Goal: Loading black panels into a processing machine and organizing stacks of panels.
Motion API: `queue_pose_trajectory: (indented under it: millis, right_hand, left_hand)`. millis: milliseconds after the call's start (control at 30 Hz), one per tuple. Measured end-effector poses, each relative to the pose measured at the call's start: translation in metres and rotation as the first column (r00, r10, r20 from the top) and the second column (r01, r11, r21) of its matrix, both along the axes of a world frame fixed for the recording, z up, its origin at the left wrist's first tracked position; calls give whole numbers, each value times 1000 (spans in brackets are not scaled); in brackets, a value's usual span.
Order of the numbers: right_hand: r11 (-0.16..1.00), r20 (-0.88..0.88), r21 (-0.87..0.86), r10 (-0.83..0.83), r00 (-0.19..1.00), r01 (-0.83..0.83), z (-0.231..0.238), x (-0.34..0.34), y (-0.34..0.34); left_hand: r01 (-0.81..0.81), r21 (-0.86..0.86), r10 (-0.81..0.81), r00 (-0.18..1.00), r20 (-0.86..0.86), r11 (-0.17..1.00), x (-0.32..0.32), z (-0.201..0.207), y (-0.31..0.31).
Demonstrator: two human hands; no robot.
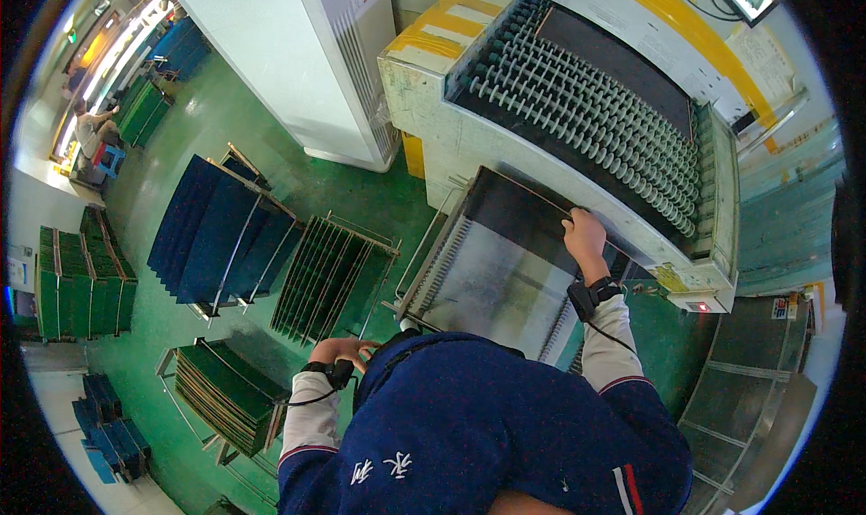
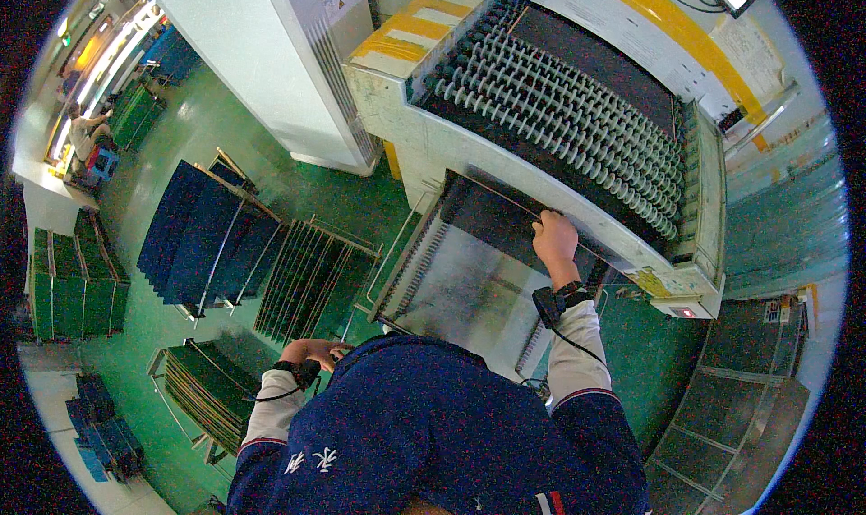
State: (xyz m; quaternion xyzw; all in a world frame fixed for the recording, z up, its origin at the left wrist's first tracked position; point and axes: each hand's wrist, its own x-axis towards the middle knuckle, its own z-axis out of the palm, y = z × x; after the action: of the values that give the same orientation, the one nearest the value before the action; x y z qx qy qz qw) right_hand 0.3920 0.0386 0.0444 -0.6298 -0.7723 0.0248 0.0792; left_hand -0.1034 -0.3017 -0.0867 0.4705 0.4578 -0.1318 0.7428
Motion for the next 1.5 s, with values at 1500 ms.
queue_pose_trajectory:
  millis: [1500]
  right_hand:
    - [1000,-32,1,-6,999,6,5,-3,0]
  left_hand:
    - [57,49,-62,992,111,997,-23,-49,-19]
